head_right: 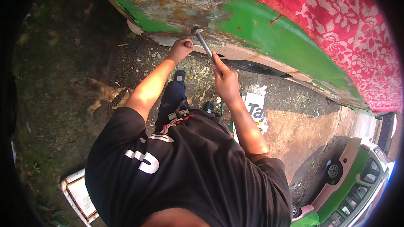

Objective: The person uses a hammer and a chisel to chip away at a green metal surface, likely removing rust or old paint. The person repeatedly strikes the chisel against the metal, creating small debris that falls to the ground.

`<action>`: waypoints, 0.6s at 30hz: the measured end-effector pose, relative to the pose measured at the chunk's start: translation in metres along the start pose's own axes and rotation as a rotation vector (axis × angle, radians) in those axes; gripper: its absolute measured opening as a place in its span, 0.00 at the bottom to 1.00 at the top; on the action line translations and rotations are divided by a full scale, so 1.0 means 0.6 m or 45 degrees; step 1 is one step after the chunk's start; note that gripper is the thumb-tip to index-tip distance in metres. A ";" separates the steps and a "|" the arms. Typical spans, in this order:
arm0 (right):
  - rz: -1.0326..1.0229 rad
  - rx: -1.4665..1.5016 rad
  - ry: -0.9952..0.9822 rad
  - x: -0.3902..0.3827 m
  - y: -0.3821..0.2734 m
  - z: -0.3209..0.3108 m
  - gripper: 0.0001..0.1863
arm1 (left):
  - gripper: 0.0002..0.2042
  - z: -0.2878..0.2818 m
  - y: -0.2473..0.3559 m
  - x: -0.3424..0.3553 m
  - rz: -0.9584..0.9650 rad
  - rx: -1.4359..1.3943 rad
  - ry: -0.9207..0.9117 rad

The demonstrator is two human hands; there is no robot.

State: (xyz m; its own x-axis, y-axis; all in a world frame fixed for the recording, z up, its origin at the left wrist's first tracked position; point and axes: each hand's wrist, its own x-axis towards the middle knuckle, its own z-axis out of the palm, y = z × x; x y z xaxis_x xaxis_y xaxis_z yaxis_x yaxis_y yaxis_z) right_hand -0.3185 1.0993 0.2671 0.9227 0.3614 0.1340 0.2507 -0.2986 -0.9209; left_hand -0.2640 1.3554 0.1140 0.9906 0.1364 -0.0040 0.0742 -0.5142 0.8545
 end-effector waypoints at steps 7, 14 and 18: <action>0.535 -0.009 -0.078 -0.047 0.023 -0.043 0.23 | 0.08 0.022 -0.004 -0.057 0.003 -0.029 0.390; 0.592 0.048 -0.058 -0.065 0.046 -0.055 0.24 | 0.09 0.055 -0.023 -0.090 0.124 -0.089 0.503; 0.561 0.102 -0.027 -0.065 0.049 -0.054 0.24 | 0.12 0.063 -0.033 -0.101 0.257 -0.071 0.483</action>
State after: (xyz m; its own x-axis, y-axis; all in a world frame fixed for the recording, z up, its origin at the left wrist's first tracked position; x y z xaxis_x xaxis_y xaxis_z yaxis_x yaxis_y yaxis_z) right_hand -0.3374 1.0478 0.2465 0.9300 0.2331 -0.2844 -0.1896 -0.3588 -0.9140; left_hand -0.3214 1.3252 0.0776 0.8717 0.3445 0.3486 -0.1337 -0.5172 0.8454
